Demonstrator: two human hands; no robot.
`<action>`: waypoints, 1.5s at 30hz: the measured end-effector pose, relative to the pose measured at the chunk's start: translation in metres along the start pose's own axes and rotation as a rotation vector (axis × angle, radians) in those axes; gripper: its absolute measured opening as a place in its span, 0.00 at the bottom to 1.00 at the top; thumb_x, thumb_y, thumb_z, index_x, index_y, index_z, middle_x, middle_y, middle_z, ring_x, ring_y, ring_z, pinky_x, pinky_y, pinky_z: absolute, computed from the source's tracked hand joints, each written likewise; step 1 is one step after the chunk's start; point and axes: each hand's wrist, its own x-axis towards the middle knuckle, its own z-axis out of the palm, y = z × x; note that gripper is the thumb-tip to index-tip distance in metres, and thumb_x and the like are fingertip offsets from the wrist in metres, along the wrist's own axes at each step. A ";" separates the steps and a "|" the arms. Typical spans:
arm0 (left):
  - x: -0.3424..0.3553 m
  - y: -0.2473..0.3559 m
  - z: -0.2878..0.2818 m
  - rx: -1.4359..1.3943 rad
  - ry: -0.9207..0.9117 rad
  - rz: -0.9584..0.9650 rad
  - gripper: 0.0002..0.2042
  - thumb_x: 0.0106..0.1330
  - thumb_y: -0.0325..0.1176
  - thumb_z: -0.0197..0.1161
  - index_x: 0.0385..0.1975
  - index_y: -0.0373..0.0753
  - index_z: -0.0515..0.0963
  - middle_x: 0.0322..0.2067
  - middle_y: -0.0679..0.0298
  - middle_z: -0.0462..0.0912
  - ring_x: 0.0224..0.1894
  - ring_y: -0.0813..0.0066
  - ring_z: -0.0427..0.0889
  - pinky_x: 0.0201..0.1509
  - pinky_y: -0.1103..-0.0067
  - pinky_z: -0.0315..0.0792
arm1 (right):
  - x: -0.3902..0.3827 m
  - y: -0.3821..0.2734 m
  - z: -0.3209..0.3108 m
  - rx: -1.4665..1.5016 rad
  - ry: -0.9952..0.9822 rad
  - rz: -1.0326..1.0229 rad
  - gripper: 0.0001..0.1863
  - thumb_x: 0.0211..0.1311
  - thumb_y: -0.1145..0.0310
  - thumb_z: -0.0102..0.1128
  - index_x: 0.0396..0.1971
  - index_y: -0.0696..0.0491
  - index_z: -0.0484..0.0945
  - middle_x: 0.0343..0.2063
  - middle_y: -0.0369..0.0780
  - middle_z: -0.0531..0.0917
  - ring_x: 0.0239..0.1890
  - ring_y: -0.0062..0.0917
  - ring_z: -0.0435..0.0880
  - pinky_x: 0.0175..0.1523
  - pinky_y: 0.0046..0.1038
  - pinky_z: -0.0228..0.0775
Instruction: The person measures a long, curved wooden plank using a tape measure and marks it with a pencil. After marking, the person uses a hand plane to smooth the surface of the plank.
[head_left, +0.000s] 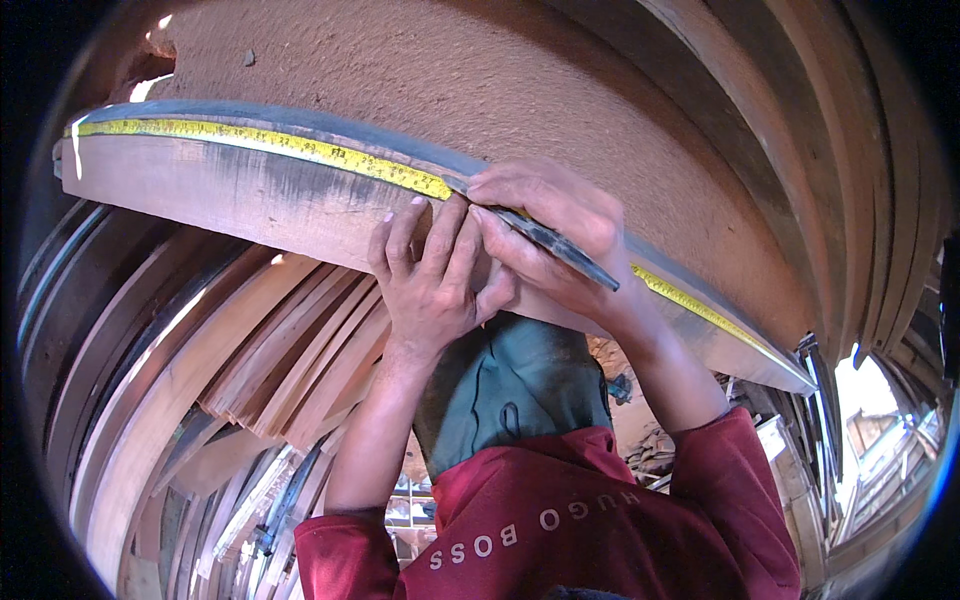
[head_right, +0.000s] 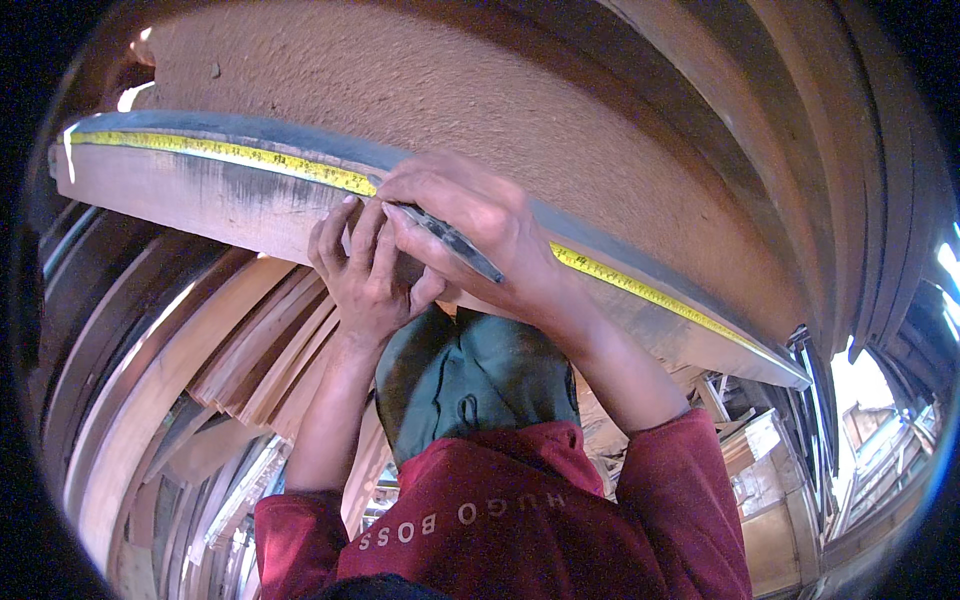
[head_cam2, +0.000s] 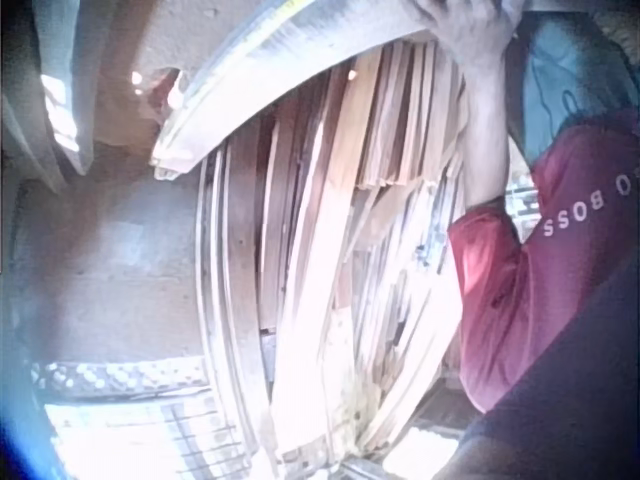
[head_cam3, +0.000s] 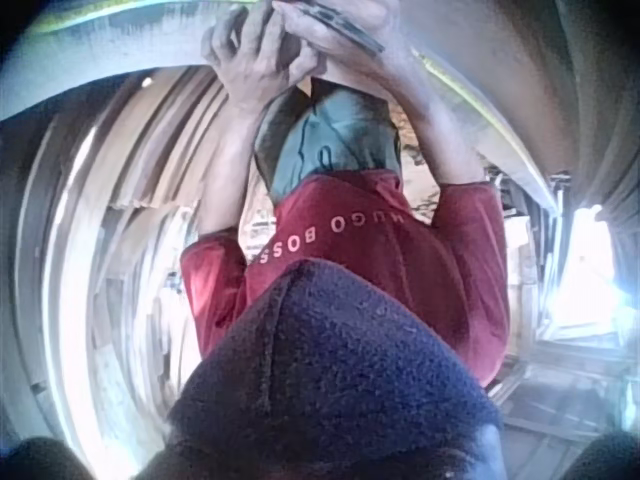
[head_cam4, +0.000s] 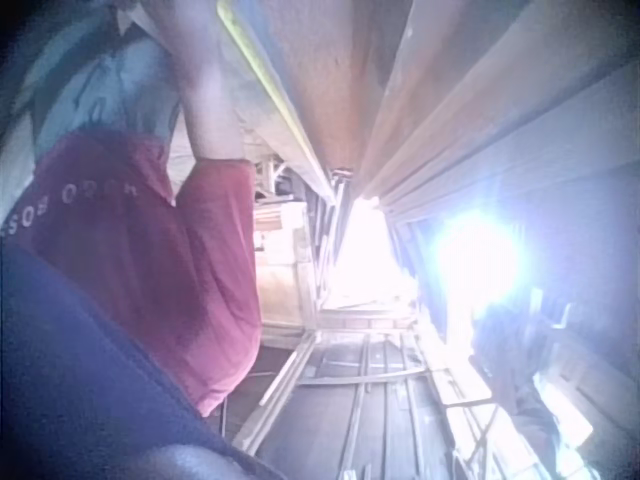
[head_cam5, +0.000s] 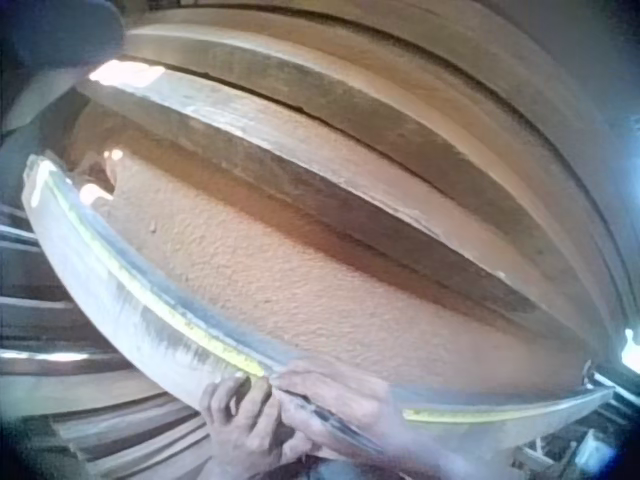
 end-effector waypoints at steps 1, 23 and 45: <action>-0.001 0.000 0.001 0.004 0.000 0.004 0.34 0.62 0.65 0.56 0.54 0.39 0.76 0.61 0.61 0.71 0.65 0.53 0.64 0.65 0.55 0.57 | 0.001 0.001 0.001 -0.002 -0.009 -0.010 0.10 0.53 0.77 0.68 0.37 0.61 0.82 0.37 0.47 0.86 0.43 0.39 0.87 0.49 0.35 0.79; 0.004 0.008 -0.001 0.024 0.030 -0.059 0.27 0.59 0.57 0.60 0.54 0.47 0.80 0.58 0.68 0.77 0.61 0.59 0.68 0.67 0.60 0.56 | -0.027 -0.002 -0.035 -0.142 -0.081 0.065 0.08 0.52 0.77 0.67 0.33 0.61 0.82 0.34 0.47 0.86 0.38 0.37 0.87 0.45 0.33 0.79; 0.008 0.007 0.001 0.023 0.041 -0.034 0.24 0.59 0.54 0.60 0.51 0.46 0.81 0.56 0.67 0.77 0.61 0.59 0.68 0.67 0.61 0.56 | -0.064 -0.008 -0.067 -0.264 -0.056 0.133 0.07 0.49 0.77 0.69 0.30 0.59 0.83 0.31 0.44 0.86 0.37 0.35 0.88 0.46 0.33 0.80</action>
